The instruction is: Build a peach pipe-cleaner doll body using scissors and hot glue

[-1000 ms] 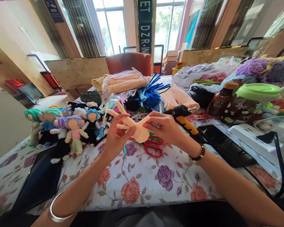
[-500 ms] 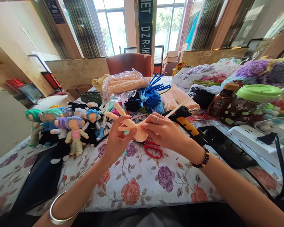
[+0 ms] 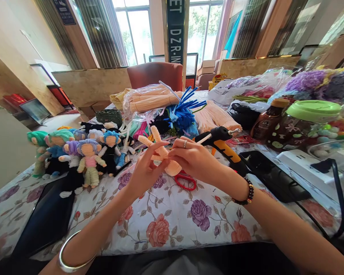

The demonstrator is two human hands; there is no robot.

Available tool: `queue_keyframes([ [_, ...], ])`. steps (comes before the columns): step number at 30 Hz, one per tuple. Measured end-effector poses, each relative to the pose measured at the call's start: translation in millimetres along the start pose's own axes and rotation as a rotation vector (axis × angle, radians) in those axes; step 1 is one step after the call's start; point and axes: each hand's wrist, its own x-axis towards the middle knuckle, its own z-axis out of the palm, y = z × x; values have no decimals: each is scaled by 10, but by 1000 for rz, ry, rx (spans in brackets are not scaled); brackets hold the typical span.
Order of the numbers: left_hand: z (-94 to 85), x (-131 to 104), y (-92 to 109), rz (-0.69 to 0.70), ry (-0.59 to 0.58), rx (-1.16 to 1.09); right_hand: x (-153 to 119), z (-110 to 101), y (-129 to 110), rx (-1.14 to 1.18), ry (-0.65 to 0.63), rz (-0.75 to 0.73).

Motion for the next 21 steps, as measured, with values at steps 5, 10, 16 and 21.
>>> queue_keyframes([
  [5,17,12,5,-78,-9,-200,41,-59,7,23,31,62],
  [10,15,23,30,-173,-89,-394,39,-139,52,39,10,44],
  [16,2,36,78,-230,-81,-479,21,-254,101,-96,-95,-162],
  [21,25,18,74,-197,-68,-476,23,-255,109,-101,-129,-211],
])
